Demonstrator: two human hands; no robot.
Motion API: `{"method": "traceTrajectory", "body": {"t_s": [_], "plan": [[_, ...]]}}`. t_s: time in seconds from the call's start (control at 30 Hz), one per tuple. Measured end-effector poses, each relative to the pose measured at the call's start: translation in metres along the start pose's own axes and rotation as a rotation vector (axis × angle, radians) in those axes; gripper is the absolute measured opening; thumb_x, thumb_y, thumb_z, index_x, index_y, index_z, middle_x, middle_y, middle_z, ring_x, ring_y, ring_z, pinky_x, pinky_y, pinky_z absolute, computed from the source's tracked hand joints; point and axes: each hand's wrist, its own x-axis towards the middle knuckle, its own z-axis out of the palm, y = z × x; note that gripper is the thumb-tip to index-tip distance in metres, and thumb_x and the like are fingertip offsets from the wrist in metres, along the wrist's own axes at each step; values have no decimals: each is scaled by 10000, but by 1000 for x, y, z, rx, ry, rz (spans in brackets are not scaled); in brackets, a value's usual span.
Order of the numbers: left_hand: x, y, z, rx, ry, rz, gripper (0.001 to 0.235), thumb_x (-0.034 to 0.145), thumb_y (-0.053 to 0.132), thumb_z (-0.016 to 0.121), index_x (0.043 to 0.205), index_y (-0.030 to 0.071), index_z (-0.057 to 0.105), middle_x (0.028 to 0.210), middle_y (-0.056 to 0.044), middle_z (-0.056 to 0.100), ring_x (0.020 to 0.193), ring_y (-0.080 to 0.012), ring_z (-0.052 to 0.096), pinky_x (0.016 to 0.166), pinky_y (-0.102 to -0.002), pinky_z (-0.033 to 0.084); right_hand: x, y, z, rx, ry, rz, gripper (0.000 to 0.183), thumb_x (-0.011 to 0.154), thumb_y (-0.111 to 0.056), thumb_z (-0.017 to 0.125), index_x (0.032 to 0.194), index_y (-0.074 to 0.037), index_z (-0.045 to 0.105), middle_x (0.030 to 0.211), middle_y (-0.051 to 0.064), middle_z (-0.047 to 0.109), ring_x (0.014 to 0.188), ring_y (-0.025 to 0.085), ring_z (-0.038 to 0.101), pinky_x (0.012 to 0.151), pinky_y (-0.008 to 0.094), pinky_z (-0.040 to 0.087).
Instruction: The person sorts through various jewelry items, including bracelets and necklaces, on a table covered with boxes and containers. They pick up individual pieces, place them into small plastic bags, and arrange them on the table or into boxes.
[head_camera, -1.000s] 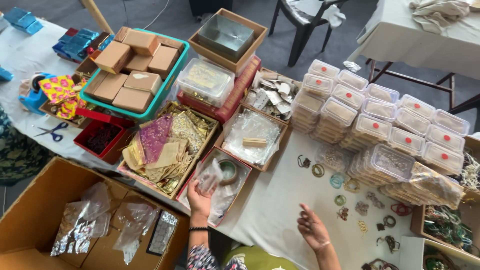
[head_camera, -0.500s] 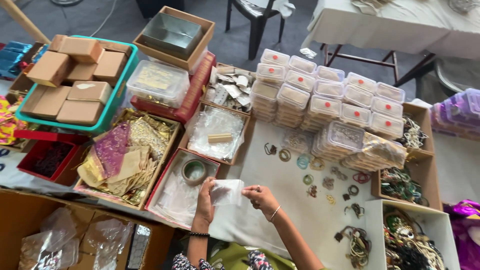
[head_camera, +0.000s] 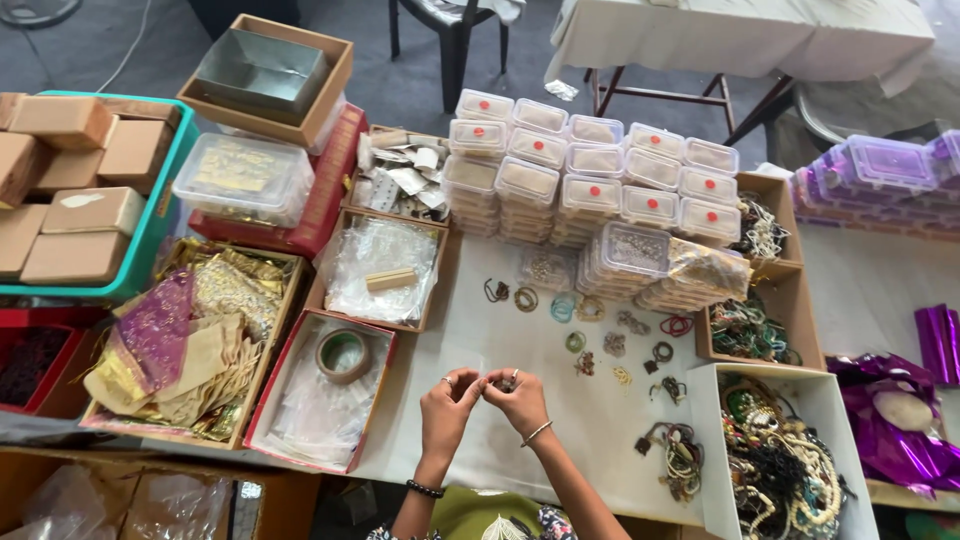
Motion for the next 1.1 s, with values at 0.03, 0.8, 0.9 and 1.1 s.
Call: {"method": "traceTrajectory", "body": {"t_s": [0.03,0.8,0.9,1.1], "plan": [[0,-3,2,3,-8,-1,278,869,222,781,1063,25,752,929,-69,801,830,-116,756,738,-274,603,-4,-2,-5,3,8,3,179,840,-131,814,903,30,769,727,-4,714,650,43,617,592,225,506],[-36,-41,86,588,27,543,127,857,135,749,966,74,726,885,-107,684,788,-310,684,684,-397,551,-21,31,-67,-457,236,-163,180,800,-194,792,824,-20,752,640,99,665,531,168,578,543,318,490],[-37,-9,79,501,-68,461,302,873,124,728,1170,121,669,948,-90,668,863,-279,672,753,-387,549,-10,54,-66,-301,195,-133,141,783,-133,780,774,-3,726,625,60,641,556,115,533,536,309,473],[-24,12,32,968,-375,826,920,638,22,788,1480,231,484,1480,-41,493,1296,-304,400,1011,-478,317,-13,88,-72,-145,-71,-52,311,789,-119,856,698,1,583,625,-33,545,614,43,465,541,271,428]]}}
